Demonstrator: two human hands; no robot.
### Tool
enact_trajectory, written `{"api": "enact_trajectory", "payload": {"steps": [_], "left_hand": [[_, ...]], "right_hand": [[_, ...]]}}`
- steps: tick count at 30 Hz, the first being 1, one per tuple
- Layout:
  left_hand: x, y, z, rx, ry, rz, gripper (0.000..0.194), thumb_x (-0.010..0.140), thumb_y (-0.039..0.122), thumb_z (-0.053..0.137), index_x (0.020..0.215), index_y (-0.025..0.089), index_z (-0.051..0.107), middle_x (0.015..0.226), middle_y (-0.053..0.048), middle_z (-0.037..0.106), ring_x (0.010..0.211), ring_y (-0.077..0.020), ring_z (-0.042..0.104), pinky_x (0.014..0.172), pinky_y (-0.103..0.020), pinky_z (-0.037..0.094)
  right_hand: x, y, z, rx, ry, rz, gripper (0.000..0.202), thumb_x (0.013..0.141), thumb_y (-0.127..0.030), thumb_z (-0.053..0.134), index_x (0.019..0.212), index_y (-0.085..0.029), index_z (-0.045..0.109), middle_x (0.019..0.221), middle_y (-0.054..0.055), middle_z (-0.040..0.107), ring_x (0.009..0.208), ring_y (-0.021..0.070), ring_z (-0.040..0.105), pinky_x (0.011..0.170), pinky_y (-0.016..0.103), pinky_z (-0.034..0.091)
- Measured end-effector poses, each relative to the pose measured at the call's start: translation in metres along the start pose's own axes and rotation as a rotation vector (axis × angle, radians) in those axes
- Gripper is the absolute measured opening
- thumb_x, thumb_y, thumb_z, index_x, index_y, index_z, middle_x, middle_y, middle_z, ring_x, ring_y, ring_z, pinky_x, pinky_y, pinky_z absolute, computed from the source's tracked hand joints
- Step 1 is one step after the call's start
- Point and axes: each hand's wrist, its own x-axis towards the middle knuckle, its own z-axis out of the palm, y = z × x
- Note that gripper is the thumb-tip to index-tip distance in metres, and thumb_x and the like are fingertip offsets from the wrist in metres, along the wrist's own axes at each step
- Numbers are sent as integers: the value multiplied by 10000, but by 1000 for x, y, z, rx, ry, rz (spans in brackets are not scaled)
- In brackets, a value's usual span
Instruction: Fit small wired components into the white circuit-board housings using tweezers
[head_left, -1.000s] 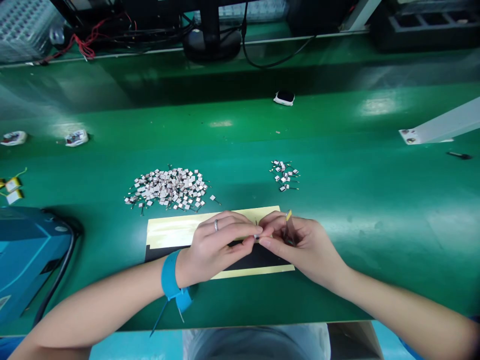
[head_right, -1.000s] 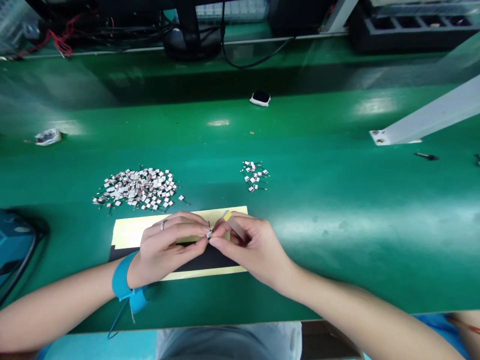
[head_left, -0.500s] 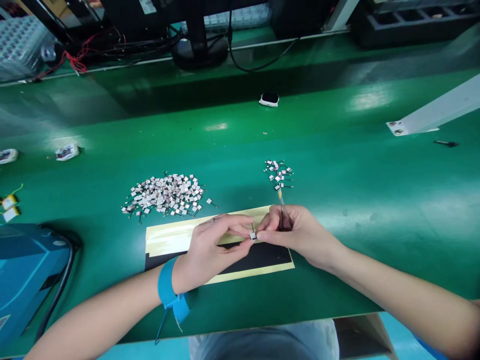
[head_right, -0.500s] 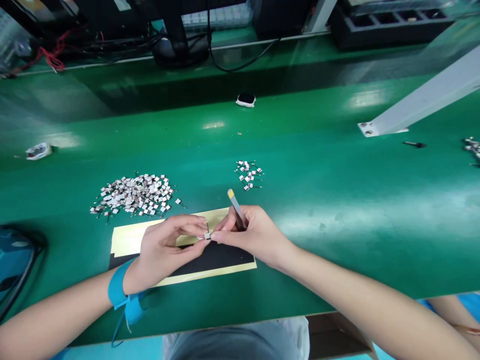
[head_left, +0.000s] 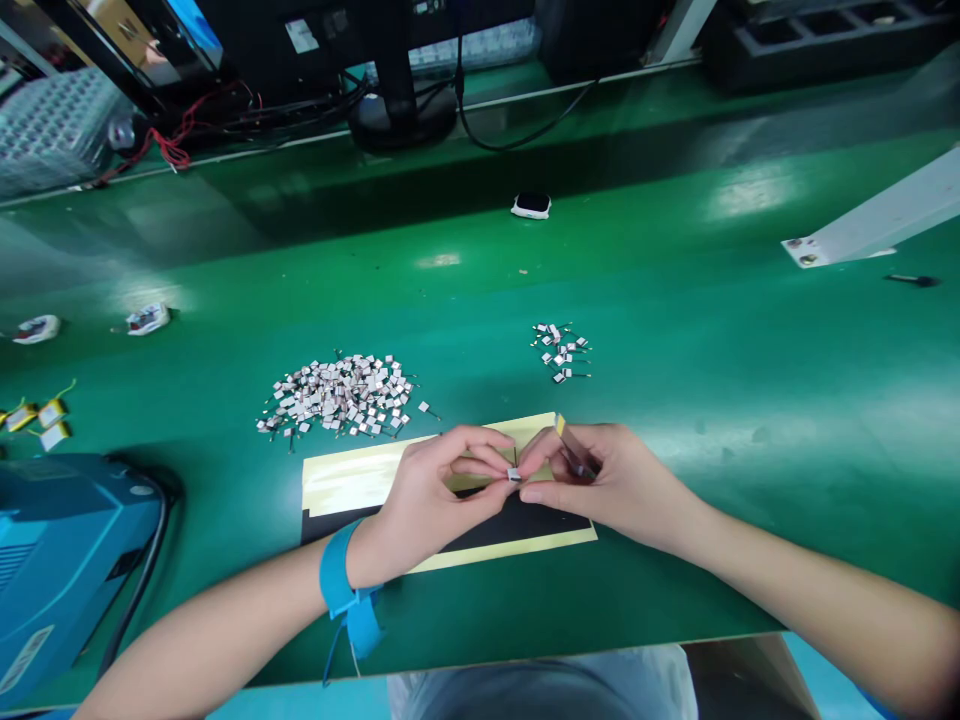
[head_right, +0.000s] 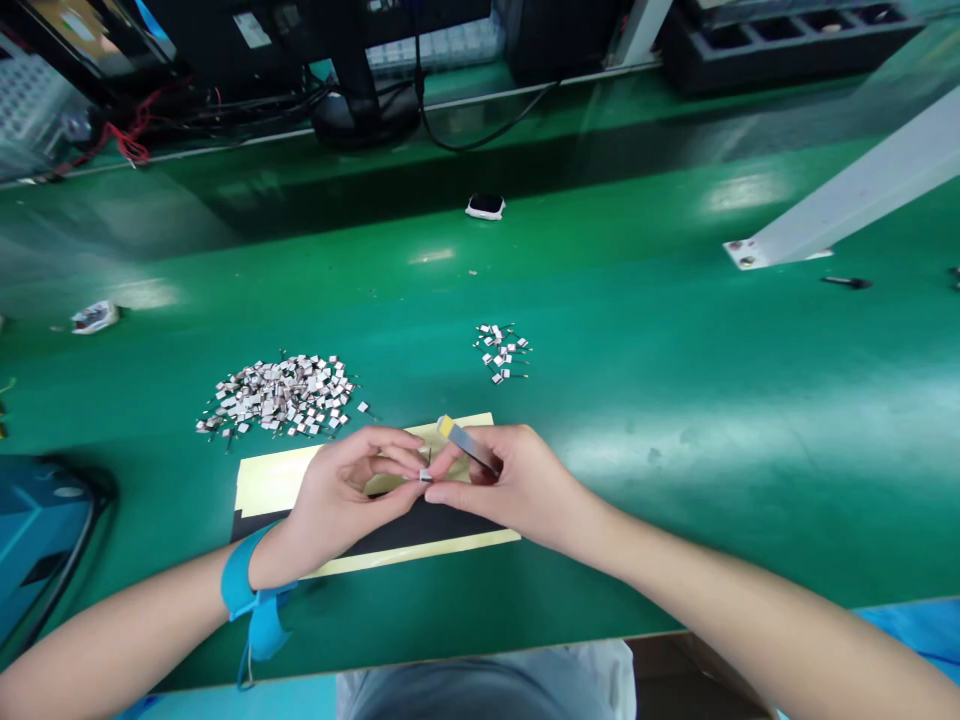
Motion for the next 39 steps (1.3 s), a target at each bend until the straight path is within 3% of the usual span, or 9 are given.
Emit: {"api": "enact_trajectory", "payload": {"steps": [8, 15, 19, 27, 32, 39], "left_hand": [[-2, -2, 1, 191, 95, 160, 272, 689, 59, 618, 932, 157, 542, 761, -15, 627, 694, -90, 615, 673, -156, 530], [0, 4, 1, 435, 96, 320, 273, 676, 21, 595, 904, 158, 534, 767, 4, 634, 670, -73, 614, 662, -134, 504], [1, 3, 1, 489, 95, 369, 253, 686, 16, 570, 895, 152, 532, 777, -3, 639, 683, -78, 611, 667, -144, 492], [1, -4, 1, 473, 71, 440, 255, 716, 13, 490, 918, 167, 514, 761, -5, 615, 694, -95, 587, 650, -176, 485], [2, -6, 0, 400, 61, 452, 241, 721, 22, 534, 923, 154, 522, 784, -12, 624, 697, -75, 589, 669, -143, 488], [2, -4, -1, 324, 91, 380, 243, 671, 23, 600, 875, 140, 542, 750, -7, 626, 654, -63, 605, 658, -118, 493]], "right_hand": [[-1, 8, 8, 39, 67, -47, 172, 728, -327, 601, 693, -160, 577, 678, 15, 518, 479, 76, 309, 445, 228, 224], [-3, 3, 9, -29, -6, -108, 109, 802, -256, 522, 733, -171, 519, 603, -29, 400, 502, 79, 323, 454, 208, 262], [-4, 5, 8, -77, -48, -147, 88, 830, -225, 494, 754, -181, 495, 650, -22, 407, 558, 91, 363, 501, 210, 299], [-1, 4, 8, -74, -92, -18, 212, 844, -354, 466, 754, -164, 493, 652, -1, 418, 584, 109, 363, 525, 216, 311], [-2, 5, 8, -6, -107, 26, 232, 845, -382, 474, 750, -170, 491, 687, 3, 446, 606, 114, 377, 554, 223, 315], [0, 2, 7, 77, -86, 40, 244, 808, -384, 530, 717, -160, 499, 641, -5, 429, 577, 104, 352, 521, 218, 289]]}}
